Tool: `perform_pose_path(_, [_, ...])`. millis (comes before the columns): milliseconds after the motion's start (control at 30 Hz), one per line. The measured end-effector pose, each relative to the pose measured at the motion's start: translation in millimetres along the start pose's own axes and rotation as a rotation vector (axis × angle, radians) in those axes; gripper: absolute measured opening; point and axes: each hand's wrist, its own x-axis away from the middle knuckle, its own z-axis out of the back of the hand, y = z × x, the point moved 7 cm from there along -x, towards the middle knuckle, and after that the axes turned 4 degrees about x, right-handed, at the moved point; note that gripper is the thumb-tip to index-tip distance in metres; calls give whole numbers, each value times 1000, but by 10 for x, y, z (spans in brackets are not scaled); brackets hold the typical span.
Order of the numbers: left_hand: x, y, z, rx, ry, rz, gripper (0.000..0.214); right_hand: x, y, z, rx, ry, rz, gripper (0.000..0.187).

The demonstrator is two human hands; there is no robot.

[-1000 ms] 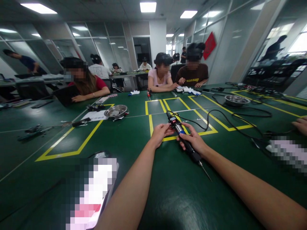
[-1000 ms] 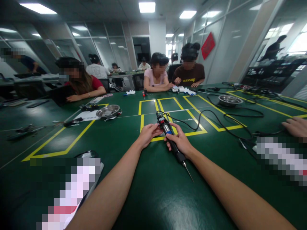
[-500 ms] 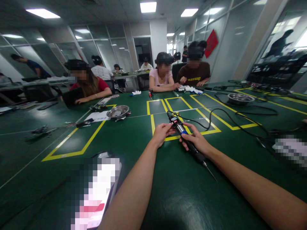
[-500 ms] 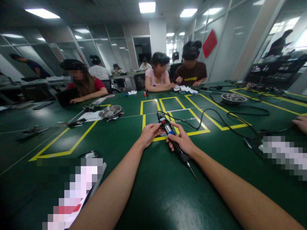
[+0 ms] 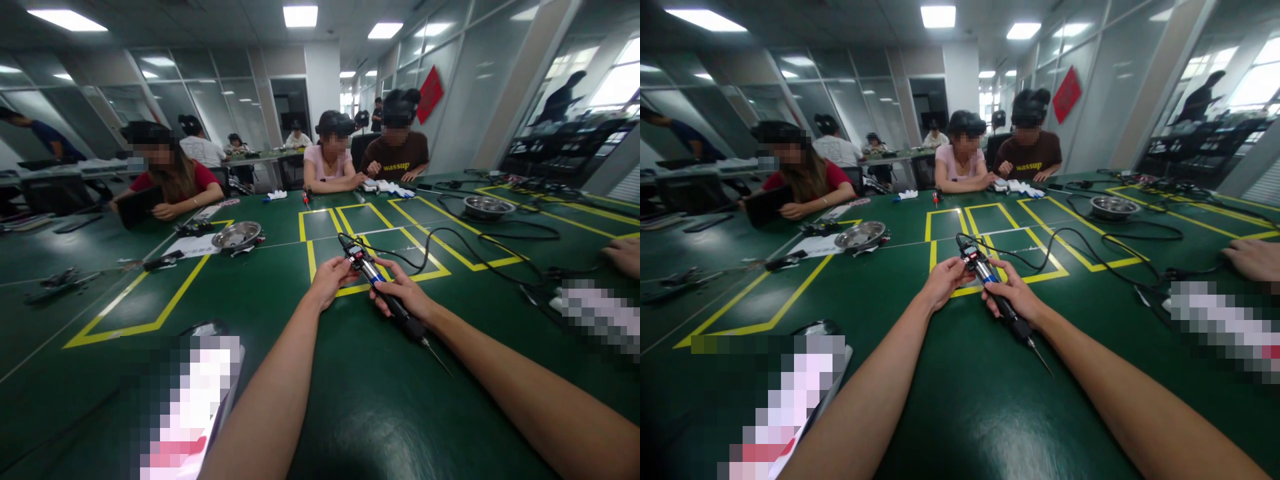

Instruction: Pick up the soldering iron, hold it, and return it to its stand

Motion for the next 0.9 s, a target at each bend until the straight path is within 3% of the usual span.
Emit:
perform_pose_path(233, [-14,-5,21,23,51,2,16,-21,55,-91,48,9,1,84])
perform_pose_path(533, [-25,-22,74,5,78,-9,21,-10,19,-129,100,26,-5,94])
perform_pose_path(767, [-45,-23,89,4,87,-22,18,-10,50,-107,53,30,-33,92])
perform_pose_path(900, [-51,-50,100,5,63,-4,19,2,75,-70,21,89,-84,81])
